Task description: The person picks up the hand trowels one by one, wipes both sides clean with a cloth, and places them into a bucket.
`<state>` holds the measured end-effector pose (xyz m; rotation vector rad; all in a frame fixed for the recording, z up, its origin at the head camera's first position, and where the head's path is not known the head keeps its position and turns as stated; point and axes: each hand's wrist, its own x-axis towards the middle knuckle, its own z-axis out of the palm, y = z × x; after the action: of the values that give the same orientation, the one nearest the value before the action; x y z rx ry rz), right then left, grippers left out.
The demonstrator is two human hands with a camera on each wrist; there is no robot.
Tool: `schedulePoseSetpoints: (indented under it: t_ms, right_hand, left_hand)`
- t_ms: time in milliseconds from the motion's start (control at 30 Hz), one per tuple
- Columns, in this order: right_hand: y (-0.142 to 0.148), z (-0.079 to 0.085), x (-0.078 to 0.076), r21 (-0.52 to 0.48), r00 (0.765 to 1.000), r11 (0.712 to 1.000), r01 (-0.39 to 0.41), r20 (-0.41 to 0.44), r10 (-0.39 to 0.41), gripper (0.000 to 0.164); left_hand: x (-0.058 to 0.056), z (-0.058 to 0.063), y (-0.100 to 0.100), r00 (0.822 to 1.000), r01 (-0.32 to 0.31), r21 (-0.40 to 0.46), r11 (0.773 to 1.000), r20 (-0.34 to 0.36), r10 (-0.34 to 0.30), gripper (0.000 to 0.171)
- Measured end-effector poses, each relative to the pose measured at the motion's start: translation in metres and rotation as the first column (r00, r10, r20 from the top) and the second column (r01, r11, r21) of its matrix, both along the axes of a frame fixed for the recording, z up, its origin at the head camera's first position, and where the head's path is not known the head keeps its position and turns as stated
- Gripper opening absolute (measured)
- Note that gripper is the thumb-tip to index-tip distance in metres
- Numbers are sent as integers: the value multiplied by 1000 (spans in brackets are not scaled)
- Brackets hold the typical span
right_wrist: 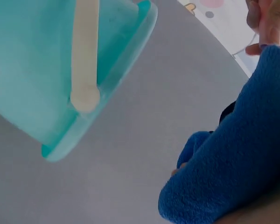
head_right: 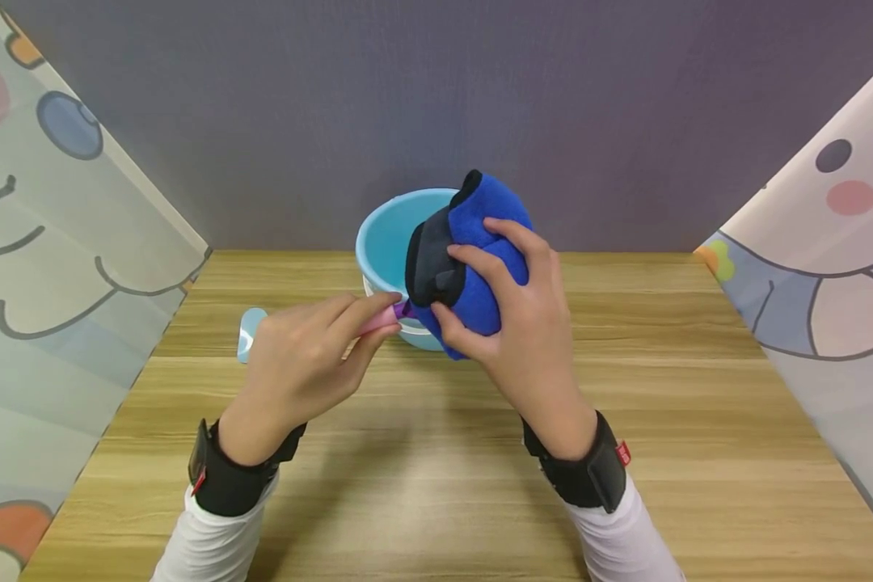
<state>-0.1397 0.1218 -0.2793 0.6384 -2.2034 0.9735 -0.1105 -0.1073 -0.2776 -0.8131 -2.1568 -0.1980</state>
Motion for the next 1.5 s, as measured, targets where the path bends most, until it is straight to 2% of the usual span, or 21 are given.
schedulePoseSetpoints:
  t_ms: [167,400,667,933,1500]
  right_hand:
    - [1,3,5,43,1000,999,30,-9,-29,75]
    - [0,5,7,15,999,999,40,6,-40,61]
    - [1,9,11,-44,998,998,41,44,-39,61]
    - [3,10,11,-71,996,997,43,85,-37,59]
    - [11,12,7,-159,996,986,40,86,-26,51]
  left_hand:
    - [-1,-1,0,1000,10,-1,1000,-5,-10,38]
    - [-1,-1,0,999,24,-3,1000,-44,-24,39]
    - [1,-1,0,994,33,-16,999,-104,-34,36]
    - [1,-1,-1,994,29,-16,999,-107,-31,34]
    - [-1,-3,-3,997,36,12,999,-69,-35,34]
